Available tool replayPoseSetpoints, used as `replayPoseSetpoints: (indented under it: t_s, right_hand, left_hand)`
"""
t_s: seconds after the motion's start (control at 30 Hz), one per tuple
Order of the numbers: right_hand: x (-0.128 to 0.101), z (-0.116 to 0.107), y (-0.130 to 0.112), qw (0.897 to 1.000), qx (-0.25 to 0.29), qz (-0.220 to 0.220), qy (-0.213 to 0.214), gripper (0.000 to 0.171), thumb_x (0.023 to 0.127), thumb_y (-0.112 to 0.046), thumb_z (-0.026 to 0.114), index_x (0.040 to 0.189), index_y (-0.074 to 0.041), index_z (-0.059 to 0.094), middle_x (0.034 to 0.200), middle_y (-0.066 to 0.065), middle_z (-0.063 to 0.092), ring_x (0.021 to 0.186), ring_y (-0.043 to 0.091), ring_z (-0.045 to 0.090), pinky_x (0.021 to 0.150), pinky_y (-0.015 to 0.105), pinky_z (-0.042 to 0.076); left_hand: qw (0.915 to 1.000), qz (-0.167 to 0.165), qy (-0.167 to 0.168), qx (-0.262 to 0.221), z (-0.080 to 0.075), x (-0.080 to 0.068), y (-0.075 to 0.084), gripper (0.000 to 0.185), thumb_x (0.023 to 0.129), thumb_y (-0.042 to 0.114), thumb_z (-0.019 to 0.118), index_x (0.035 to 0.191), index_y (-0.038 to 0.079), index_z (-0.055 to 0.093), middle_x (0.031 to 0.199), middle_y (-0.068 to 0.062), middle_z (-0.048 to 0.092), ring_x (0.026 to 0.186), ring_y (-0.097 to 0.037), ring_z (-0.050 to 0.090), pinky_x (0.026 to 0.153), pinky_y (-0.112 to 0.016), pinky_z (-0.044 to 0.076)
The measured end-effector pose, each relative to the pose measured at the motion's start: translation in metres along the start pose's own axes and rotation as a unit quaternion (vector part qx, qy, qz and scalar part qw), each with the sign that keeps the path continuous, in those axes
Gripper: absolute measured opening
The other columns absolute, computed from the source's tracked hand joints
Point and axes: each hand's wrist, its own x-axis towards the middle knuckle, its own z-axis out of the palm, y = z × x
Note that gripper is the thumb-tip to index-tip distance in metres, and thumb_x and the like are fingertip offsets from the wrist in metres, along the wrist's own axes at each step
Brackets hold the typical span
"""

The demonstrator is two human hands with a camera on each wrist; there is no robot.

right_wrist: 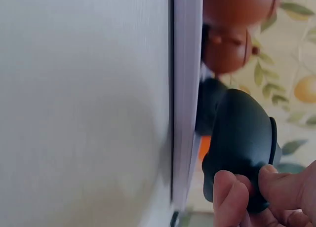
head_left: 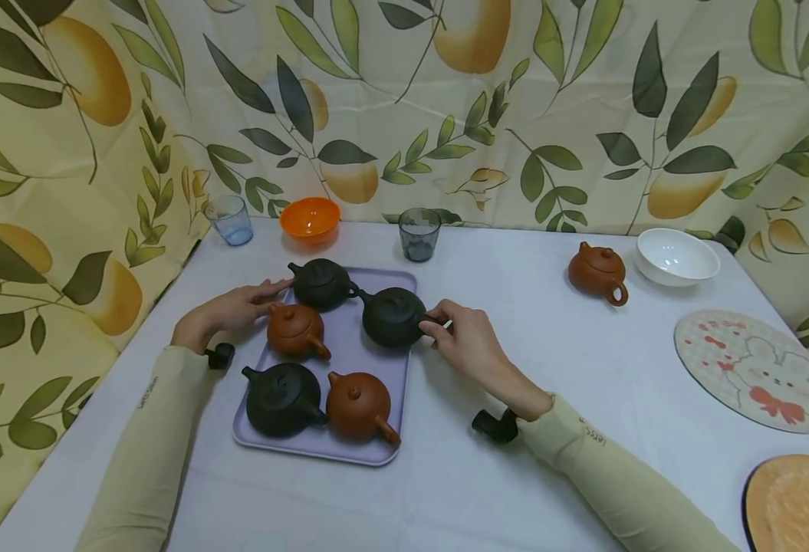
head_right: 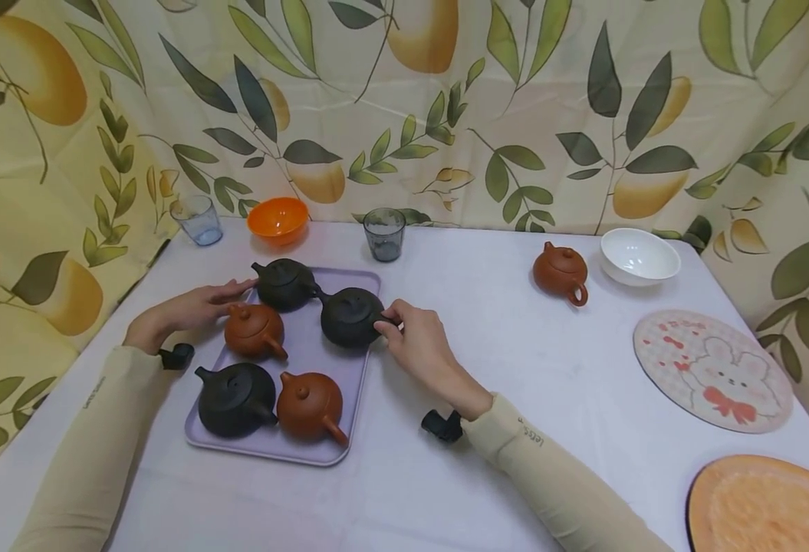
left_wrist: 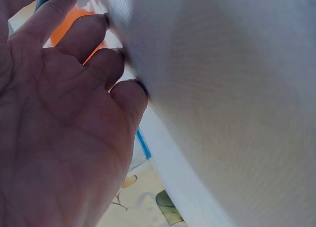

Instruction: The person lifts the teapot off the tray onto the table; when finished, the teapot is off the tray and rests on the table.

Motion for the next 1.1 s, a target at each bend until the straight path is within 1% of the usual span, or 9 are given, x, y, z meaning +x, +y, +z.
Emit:
replayPoseSetpoints:
  t_s: [0.2, 0.4, 0.57, 0.77, 0.9, 1.1]
  right_hand:
    - [0.007, -0.015, 0.019, 0.999, -0.006, 0.050, 0.016, 0.015, 0.094, -0.015, 0.064, 0.099, -0.001, 0.066, 0.088, 0.014, 0.071, 0.063, 0.014, 0.067, 0.056, 0.026, 0.045]
    - [0.017, -0.031, 0.041, 0.995, -0.019, 0.095, 0.033, 0.019, 0.097, -0.017, 0.060, 0.103, 0.000, 0.064, 0.094, 0.016, 0.070, 0.065, 0.014, 0.067, 0.058, 0.026, 0.045]
    - [0.022, -0.046, 0.057, 0.989, -0.032, 0.135, 0.050, 0.023, 0.097, -0.017, 0.058, 0.108, 0.003, 0.063, 0.099, 0.019, 0.069, 0.069, 0.017, 0.068, 0.061, 0.025, 0.045]
    - [0.025, -0.062, 0.074, 0.981, -0.046, 0.174, 0.078, 0.026, 0.098, -0.018, 0.056, 0.111, 0.004, 0.062, 0.099, 0.020, 0.068, 0.075, 0.023, 0.066, 0.066, 0.027, 0.042]
    - [0.025, -0.072, 0.083, 0.974, -0.042, 0.199, 0.096, 0.029, 0.099, -0.020, 0.055, 0.113, 0.004, 0.061, 0.097, 0.020, 0.068, 0.073, 0.022, 0.066, 0.065, 0.027, 0.044]
    - [0.026, -0.089, 0.094, 0.966, -0.037, 0.228, 0.117, 0.033, 0.100, -0.024, 0.053, 0.115, 0.004, 0.060, 0.093, 0.019, 0.068, 0.070, 0.019, 0.064, 0.064, 0.027, 0.046]
  left_hand:
    - [0.9997, 0.024, 0.007, -0.002, 0.002, -0.001, -0.001, 0.055, 0.104, 0.030, 0.044, 0.155, 0.026, 0.026, 0.162, -0.021, 0.011, 0.150, -0.041, 0.003, 0.117, -0.063, 0.003]
    - [0.9997, 0.022, 0.008, 0.003, 0.004, -0.002, -0.002, 0.054, 0.104, 0.030, 0.043, 0.156, 0.025, 0.025, 0.162, -0.021, 0.010, 0.150, -0.041, 0.004, 0.117, -0.063, 0.004]
    - [0.9996, 0.024, 0.010, 0.010, 0.005, -0.003, -0.004, 0.054, 0.105, 0.028, 0.043, 0.156, 0.025, 0.025, 0.162, -0.022, 0.010, 0.150, -0.041, 0.005, 0.117, -0.063, 0.005]
    - [0.9997, 0.020, 0.010, 0.007, 0.004, -0.003, -0.004, 0.054, 0.104, 0.028, 0.043, 0.156, 0.026, 0.025, 0.162, -0.022, 0.010, 0.150, -0.041, 0.004, 0.117, -0.064, 0.004]
    - [0.9996, 0.024, 0.012, 0.009, 0.004, -0.003, -0.002, 0.054, 0.105, 0.028, 0.043, 0.156, 0.025, 0.025, 0.162, -0.021, 0.010, 0.150, -0.040, 0.004, 0.117, -0.063, 0.004]
    - [0.9998, 0.019, 0.009, 0.007, 0.002, -0.002, 0.000, 0.054, 0.105, 0.031, 0.042, 0.156, 0.028, 0.024, 0.162, -0.019, 0.010, 0.150, -0.040, 0.002, 0.117, -0.063, 0.002]
